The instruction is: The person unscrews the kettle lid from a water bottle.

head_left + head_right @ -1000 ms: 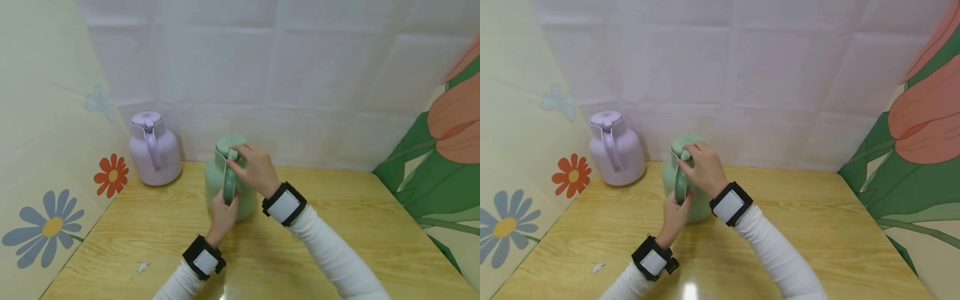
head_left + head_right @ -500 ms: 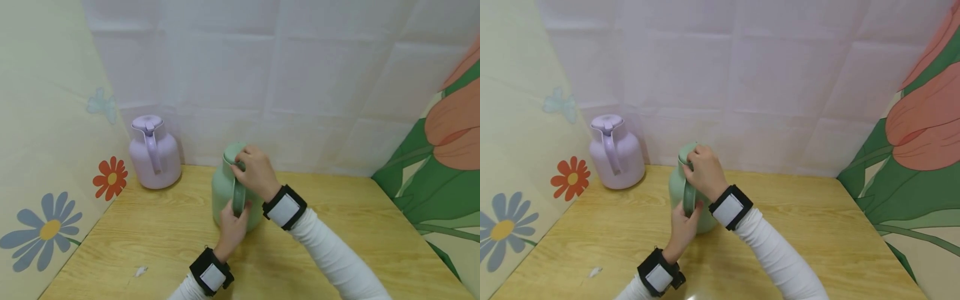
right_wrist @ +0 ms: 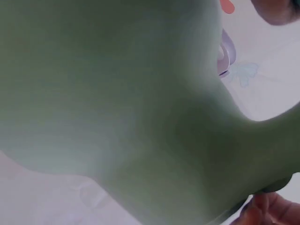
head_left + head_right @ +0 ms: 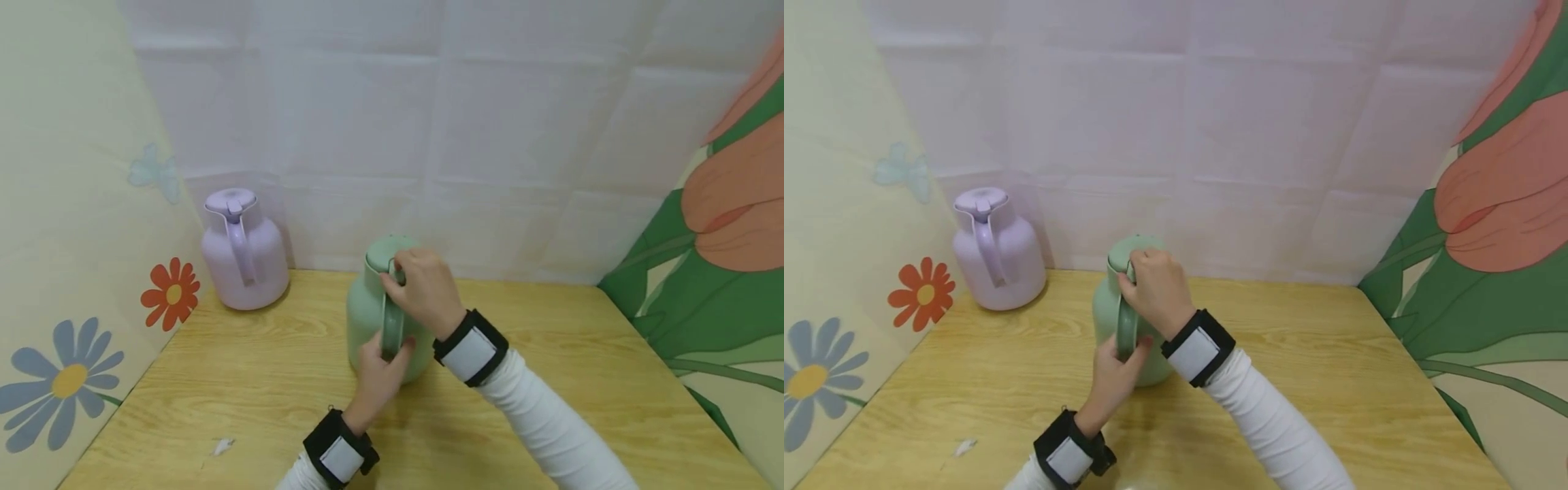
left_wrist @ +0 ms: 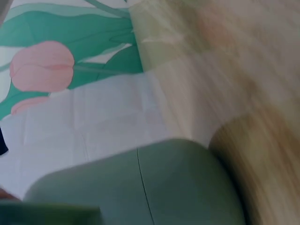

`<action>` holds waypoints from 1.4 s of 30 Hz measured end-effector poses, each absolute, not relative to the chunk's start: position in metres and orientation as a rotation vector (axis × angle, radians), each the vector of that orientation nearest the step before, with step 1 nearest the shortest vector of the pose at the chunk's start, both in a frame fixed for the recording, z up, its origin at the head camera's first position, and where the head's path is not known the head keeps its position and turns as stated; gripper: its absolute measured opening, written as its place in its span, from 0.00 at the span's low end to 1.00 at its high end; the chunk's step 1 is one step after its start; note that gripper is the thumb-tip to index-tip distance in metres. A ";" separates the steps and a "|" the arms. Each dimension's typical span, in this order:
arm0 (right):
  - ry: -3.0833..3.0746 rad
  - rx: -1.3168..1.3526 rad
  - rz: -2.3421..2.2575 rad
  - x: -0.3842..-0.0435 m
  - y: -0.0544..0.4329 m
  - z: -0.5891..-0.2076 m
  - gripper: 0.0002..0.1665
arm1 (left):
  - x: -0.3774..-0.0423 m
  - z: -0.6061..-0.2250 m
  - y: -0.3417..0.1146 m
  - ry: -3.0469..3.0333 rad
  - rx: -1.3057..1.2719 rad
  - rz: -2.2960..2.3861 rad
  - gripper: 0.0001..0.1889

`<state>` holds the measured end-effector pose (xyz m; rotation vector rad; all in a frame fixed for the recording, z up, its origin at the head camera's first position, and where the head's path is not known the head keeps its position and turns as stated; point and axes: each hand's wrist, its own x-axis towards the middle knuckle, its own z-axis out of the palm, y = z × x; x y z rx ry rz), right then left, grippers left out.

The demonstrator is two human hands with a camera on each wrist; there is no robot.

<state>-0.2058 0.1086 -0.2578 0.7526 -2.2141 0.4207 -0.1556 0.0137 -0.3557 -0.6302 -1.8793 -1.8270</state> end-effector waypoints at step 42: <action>-2.145 1.193 0.732 -0.244 0.140 -0.257 0.19 | -0.171 -0.352 0.004 -1.918 -0.959 -2.105 0.13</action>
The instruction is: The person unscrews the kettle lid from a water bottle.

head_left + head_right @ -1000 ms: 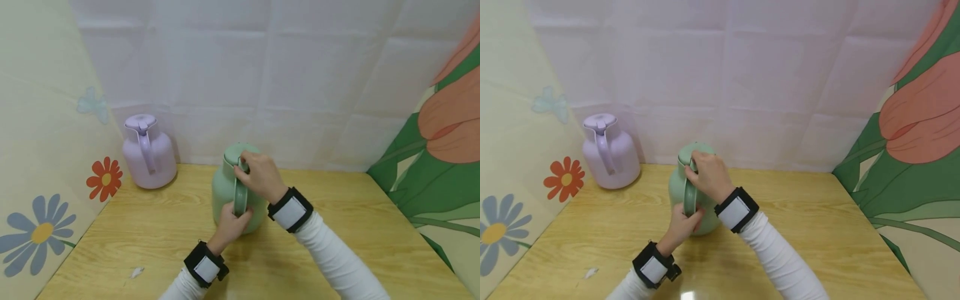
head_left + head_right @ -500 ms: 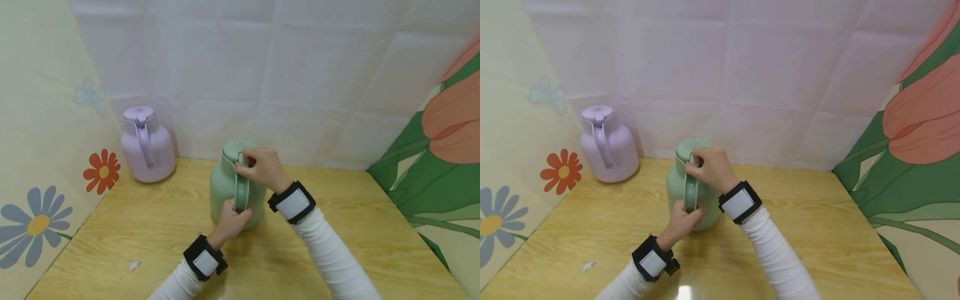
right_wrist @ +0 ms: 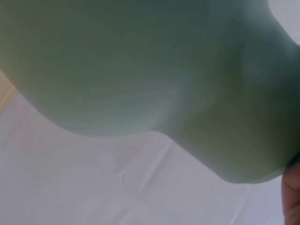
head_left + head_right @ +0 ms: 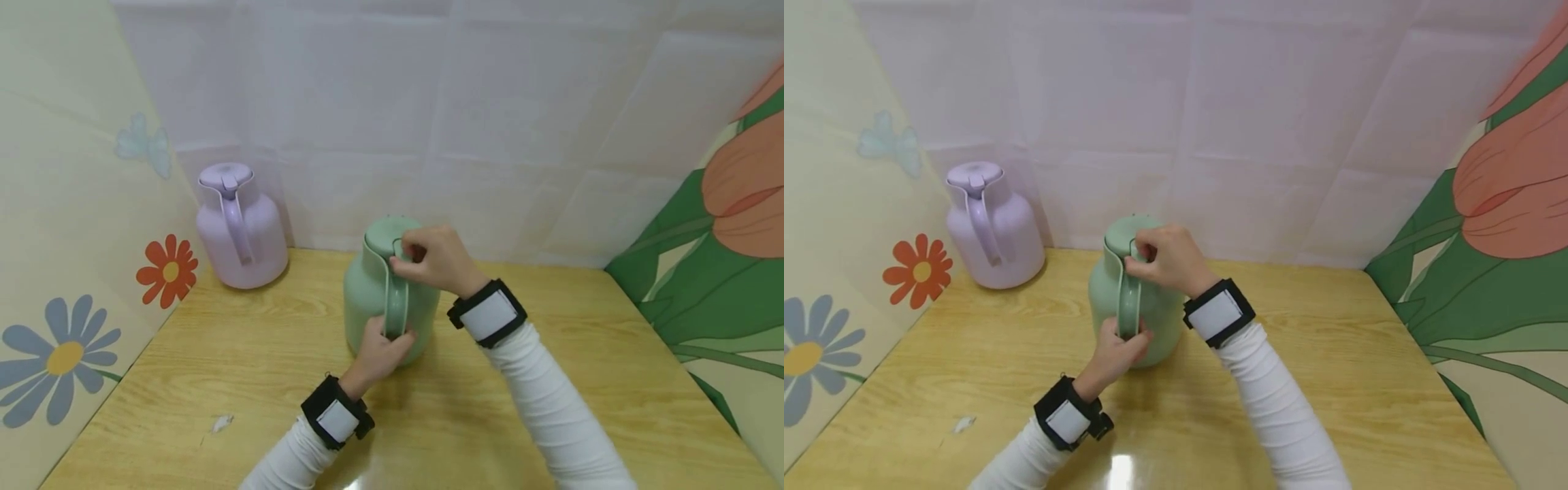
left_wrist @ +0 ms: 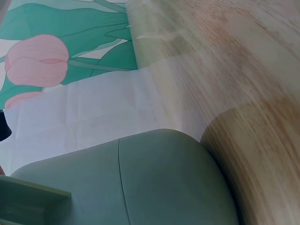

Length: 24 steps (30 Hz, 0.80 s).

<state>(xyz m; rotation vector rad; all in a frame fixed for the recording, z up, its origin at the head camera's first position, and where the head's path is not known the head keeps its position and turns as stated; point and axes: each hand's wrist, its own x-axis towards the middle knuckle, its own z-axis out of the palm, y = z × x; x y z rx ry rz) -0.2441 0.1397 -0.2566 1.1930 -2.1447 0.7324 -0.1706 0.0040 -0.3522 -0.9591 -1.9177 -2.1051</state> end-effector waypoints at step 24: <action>-2.146 1.320 0.769 -0.255 0.156 -0.254 0.17 | -0.178 -0.366 0.010 -1.928 -0.832 -2.033 0.12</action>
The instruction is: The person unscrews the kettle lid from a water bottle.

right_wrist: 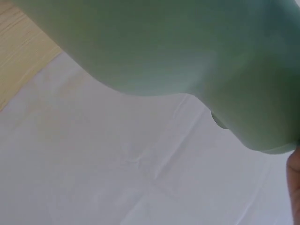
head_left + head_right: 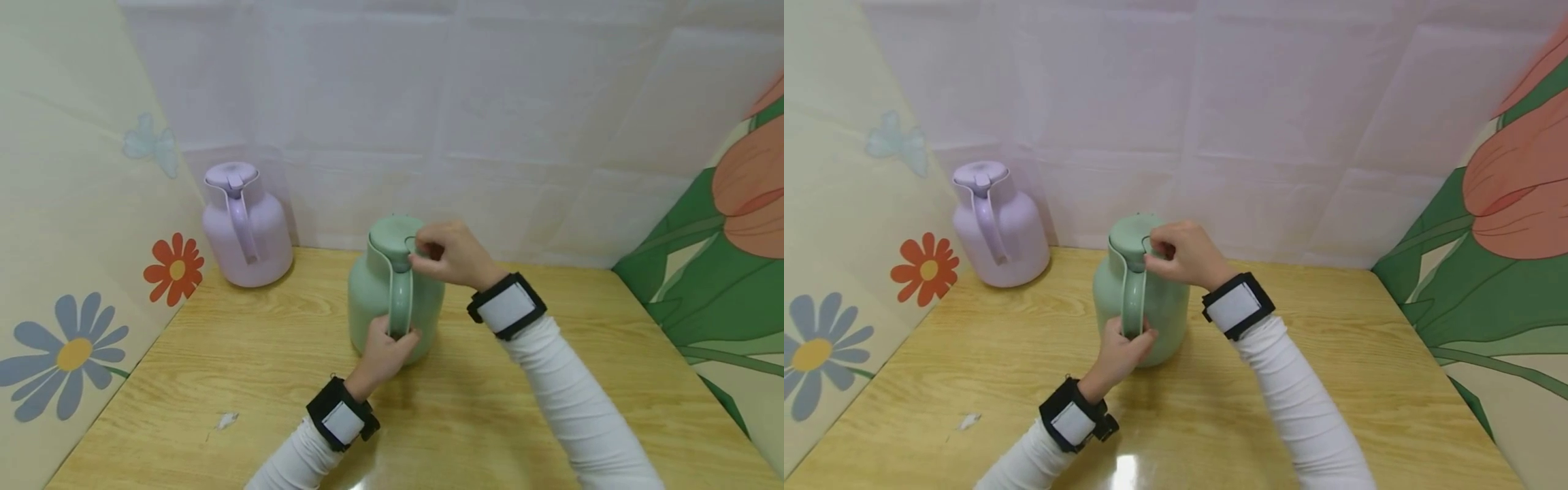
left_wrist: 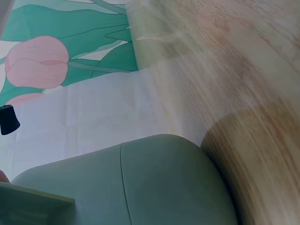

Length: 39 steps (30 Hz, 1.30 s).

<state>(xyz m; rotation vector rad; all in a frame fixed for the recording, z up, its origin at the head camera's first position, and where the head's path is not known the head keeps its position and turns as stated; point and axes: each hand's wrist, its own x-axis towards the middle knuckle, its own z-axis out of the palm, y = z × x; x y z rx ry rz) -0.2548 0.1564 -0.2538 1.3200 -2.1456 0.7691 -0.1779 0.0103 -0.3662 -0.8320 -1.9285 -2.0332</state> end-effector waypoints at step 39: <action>-2.534 0.821 0.338 -0.230 0.158 -0.221 0.04 | -0.162 -0.347 0.013 -1.925 -0.701 -1.968 0.09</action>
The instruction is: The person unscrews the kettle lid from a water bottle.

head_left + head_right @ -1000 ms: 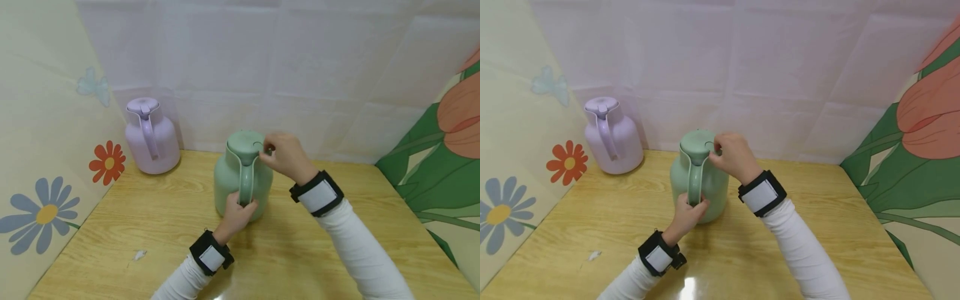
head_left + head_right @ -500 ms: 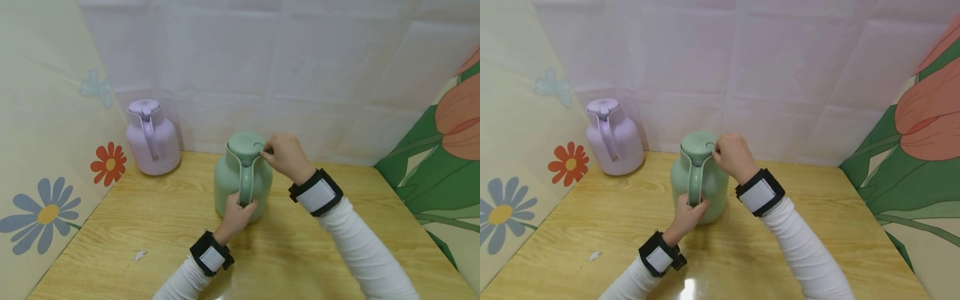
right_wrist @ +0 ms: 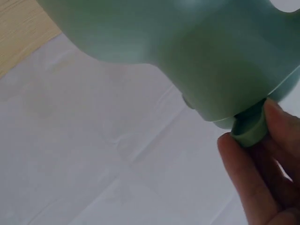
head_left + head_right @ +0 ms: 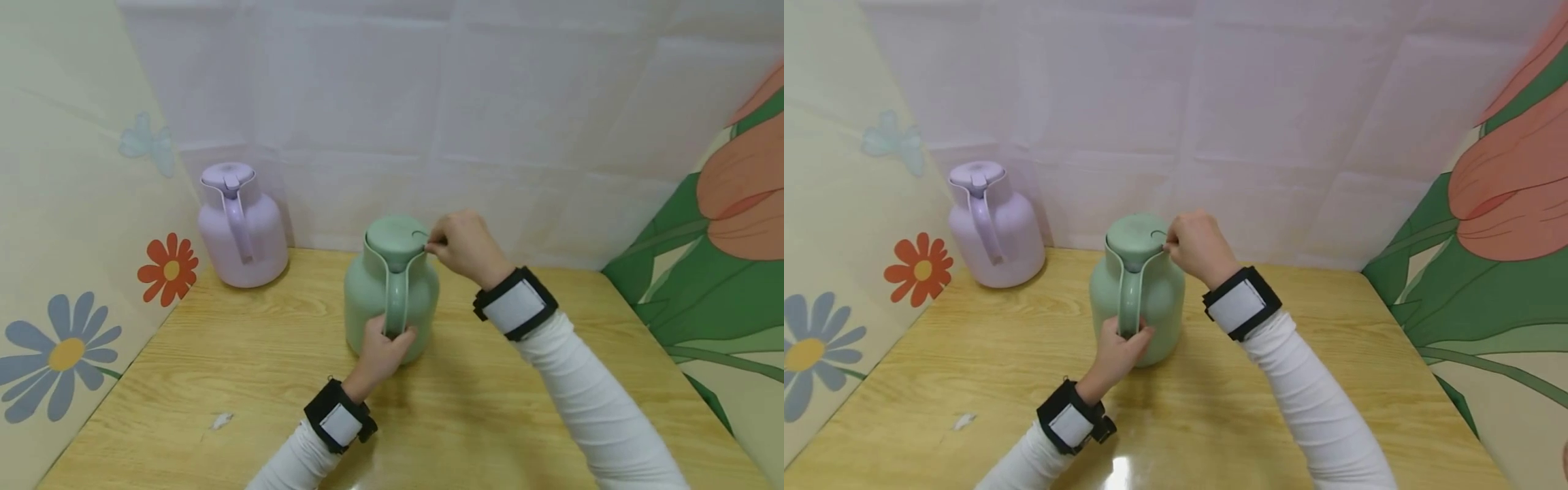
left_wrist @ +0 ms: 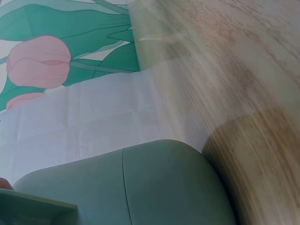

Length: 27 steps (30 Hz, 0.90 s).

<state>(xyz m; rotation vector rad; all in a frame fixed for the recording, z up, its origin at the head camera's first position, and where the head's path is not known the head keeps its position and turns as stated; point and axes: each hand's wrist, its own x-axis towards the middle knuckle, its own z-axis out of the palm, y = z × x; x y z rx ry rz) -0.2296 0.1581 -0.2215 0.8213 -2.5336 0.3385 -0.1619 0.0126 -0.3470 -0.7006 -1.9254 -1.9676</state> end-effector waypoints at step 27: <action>-2.422 1.157 0.516 -0.277 0.191 -0.228 0.06 | -0.159 -0.344 0.010 -1.975 -0.685 -1.964 0.10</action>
